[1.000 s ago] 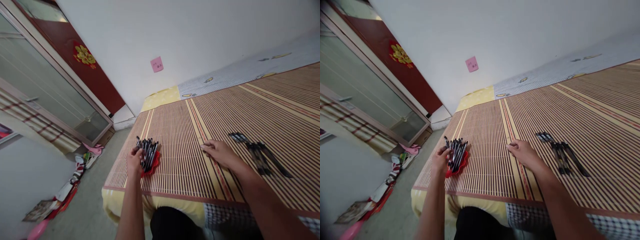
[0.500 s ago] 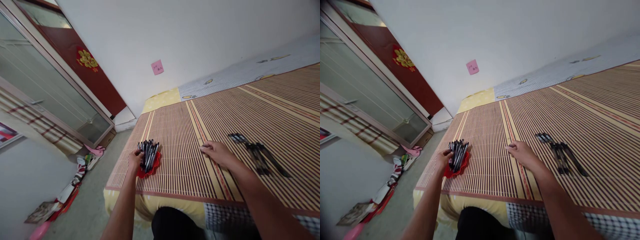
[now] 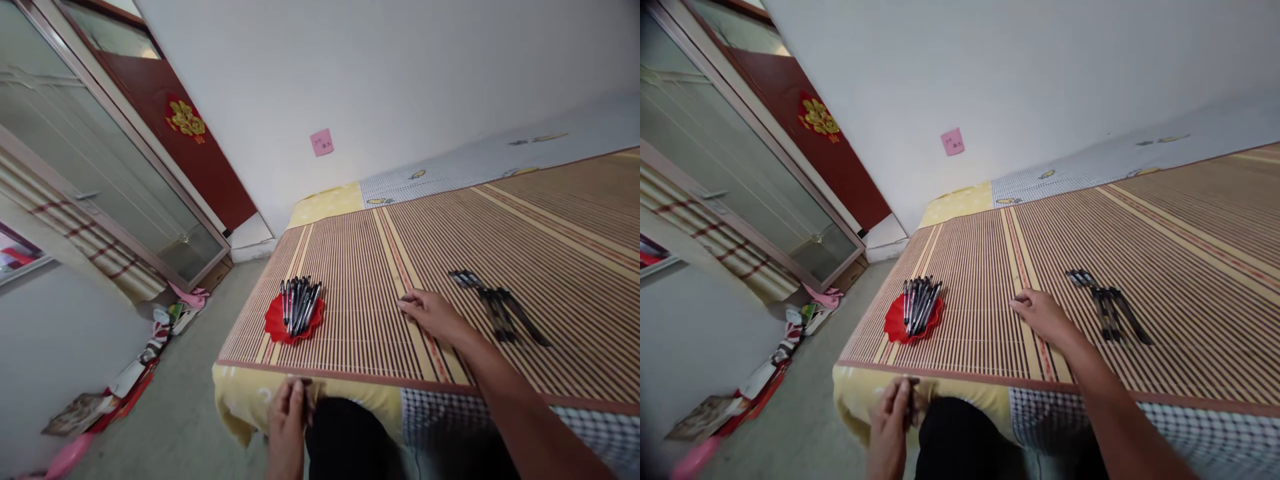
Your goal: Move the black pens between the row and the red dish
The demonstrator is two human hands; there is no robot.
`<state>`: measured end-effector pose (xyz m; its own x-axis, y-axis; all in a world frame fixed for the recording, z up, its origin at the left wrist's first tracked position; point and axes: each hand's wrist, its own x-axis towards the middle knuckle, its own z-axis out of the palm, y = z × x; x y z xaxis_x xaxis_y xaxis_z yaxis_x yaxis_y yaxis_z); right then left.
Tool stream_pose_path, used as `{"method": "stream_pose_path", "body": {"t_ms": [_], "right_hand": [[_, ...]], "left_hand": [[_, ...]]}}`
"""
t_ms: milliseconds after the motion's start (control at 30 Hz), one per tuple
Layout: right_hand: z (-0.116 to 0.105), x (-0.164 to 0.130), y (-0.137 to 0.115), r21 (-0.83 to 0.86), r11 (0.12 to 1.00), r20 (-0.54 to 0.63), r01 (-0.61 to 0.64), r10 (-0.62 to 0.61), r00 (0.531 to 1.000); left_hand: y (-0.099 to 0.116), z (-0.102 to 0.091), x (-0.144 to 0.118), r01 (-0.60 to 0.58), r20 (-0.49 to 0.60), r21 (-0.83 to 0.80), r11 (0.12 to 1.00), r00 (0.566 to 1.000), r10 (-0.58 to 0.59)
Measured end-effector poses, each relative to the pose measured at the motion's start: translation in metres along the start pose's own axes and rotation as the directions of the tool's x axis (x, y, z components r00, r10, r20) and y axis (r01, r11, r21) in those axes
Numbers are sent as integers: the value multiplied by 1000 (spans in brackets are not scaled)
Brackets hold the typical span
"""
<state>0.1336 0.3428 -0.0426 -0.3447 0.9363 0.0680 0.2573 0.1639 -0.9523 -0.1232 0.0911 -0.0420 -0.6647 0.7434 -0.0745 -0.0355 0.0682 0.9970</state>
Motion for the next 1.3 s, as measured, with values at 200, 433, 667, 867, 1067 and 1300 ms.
{"method": "stream_pose_path", "body": {"t_ms": [200, 433, 667, 867, 1067, 1300], "right_hand": [[3, -81, -38, 661, 707, 244, -249, 112, 963], [16, -172, -42, 871, 329, 350, -366, 109, 931], [25, -209, -21, 895, 183, 386, -406, 135, 913], [41, -210, -16, 922, 131, 345, -363, 141, 928], [50, -207, -10, 933, 144, 305, -329, 162, 938], [53, -207, -13, 941, 120, 301, -316, 127, 945]], "left_hand": [[-12, 7, -43, 497, 636, -457, 738, 762, -119], [20, 24, -50, 631, 778, -559, 537, 623, 77], [25, 19, -63, 636, 796, -543, 548, 598, 95], [-14, 35, -77, 717, 845, -492, 494, 530, 72], [-29, 41, -77, 701, 836, -506, 503, 542, 85], [-26, 30, -68, 726, 838, -534, 434, 523, 156]]}}
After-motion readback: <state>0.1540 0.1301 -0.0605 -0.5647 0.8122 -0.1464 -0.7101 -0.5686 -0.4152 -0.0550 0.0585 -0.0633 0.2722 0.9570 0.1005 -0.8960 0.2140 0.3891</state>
